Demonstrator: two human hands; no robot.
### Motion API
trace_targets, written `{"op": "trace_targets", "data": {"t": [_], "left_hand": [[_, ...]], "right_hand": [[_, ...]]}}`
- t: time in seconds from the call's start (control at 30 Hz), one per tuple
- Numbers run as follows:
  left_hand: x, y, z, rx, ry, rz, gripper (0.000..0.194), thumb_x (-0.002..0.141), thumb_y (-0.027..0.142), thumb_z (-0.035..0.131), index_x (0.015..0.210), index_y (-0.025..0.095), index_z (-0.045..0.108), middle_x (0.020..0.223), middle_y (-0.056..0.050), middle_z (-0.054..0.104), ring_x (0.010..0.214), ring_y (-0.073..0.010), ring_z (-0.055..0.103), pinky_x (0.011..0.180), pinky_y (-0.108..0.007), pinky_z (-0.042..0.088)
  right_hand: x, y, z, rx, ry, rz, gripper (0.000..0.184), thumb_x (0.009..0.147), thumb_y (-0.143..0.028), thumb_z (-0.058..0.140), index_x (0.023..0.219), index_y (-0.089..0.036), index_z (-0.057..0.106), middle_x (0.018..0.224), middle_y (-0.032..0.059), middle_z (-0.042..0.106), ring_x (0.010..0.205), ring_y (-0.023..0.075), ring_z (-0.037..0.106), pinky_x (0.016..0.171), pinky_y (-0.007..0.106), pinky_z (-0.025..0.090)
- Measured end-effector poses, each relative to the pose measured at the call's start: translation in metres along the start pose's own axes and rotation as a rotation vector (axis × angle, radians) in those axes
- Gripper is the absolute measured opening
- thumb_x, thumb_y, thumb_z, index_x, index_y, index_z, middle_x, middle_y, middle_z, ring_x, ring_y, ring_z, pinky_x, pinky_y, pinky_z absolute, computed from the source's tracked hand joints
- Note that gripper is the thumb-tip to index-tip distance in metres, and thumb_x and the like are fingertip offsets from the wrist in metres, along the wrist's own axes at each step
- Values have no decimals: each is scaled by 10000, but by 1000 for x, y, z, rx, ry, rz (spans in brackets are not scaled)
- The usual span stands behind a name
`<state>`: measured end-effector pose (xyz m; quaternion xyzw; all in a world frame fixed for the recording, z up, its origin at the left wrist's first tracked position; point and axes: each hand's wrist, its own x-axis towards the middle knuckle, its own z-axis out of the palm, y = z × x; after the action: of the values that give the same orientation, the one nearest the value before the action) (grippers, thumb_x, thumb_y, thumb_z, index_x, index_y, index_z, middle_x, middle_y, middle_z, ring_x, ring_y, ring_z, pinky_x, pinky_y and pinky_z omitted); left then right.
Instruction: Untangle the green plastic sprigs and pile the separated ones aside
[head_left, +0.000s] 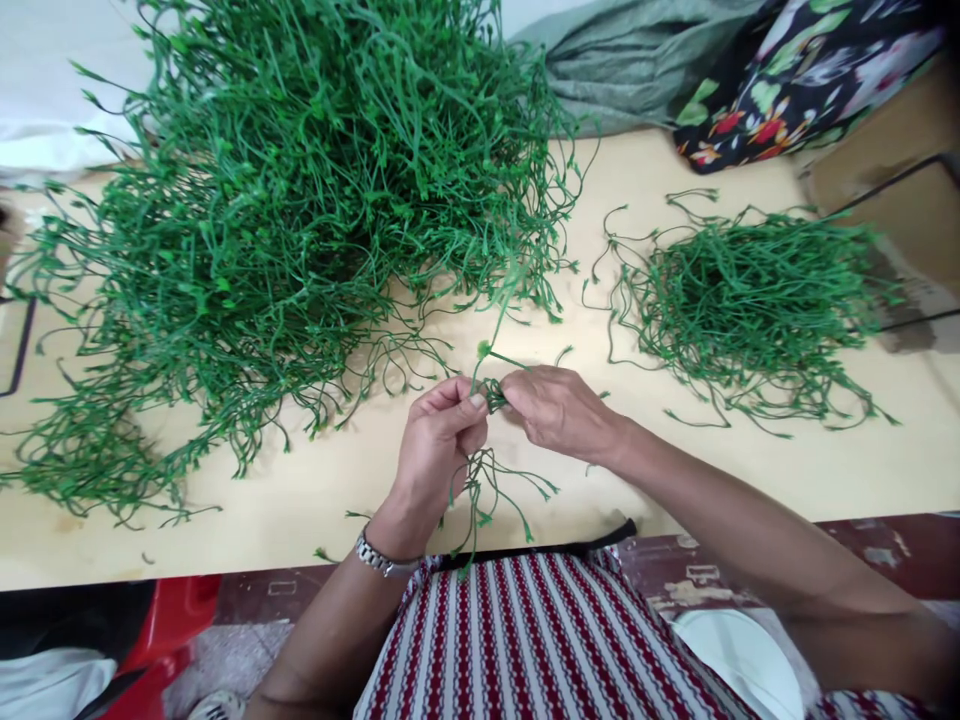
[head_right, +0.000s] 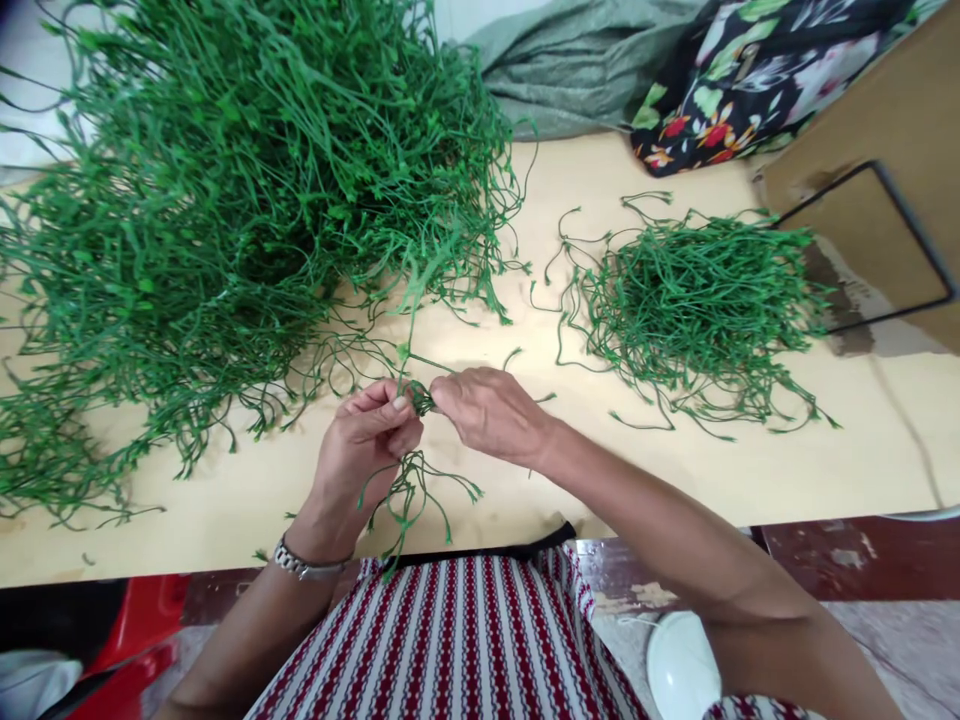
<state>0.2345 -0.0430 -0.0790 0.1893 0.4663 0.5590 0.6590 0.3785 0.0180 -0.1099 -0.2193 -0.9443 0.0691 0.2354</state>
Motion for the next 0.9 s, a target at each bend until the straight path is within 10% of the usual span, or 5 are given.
{"op": "trace_targets", "data": {"t": [0.5,0.7,0.9], "left_hand": [[1,-7,26,186,54,378,206,696,86,553,517,137,464,758,-13,405,617,-84,376,523,-225,301],[-19,6,19,295,94,580,168,697,148,629,577,159,513,699,-14,447,678,-119,425,587,-244,357],[3,4,17,105,-38,201,152,748,201,582,645,153,481,657,5,534,449,-43,358,441,-201,265]], "right_hand": [[19,43,-20,-289,23,-160,307,878,-172,319,709,-191,575,561,-9,488,533,104,372,543,252,243],[13,68,-54,-554,87,134,301,825,-96,311,649,-140,550,472,-7,404,472,104,286,502,252,201],[9,60,-67,-604,-37,89,206,810,-131,380,731,-167,567,519,3,496,496,125,375,552,273,223]]}}
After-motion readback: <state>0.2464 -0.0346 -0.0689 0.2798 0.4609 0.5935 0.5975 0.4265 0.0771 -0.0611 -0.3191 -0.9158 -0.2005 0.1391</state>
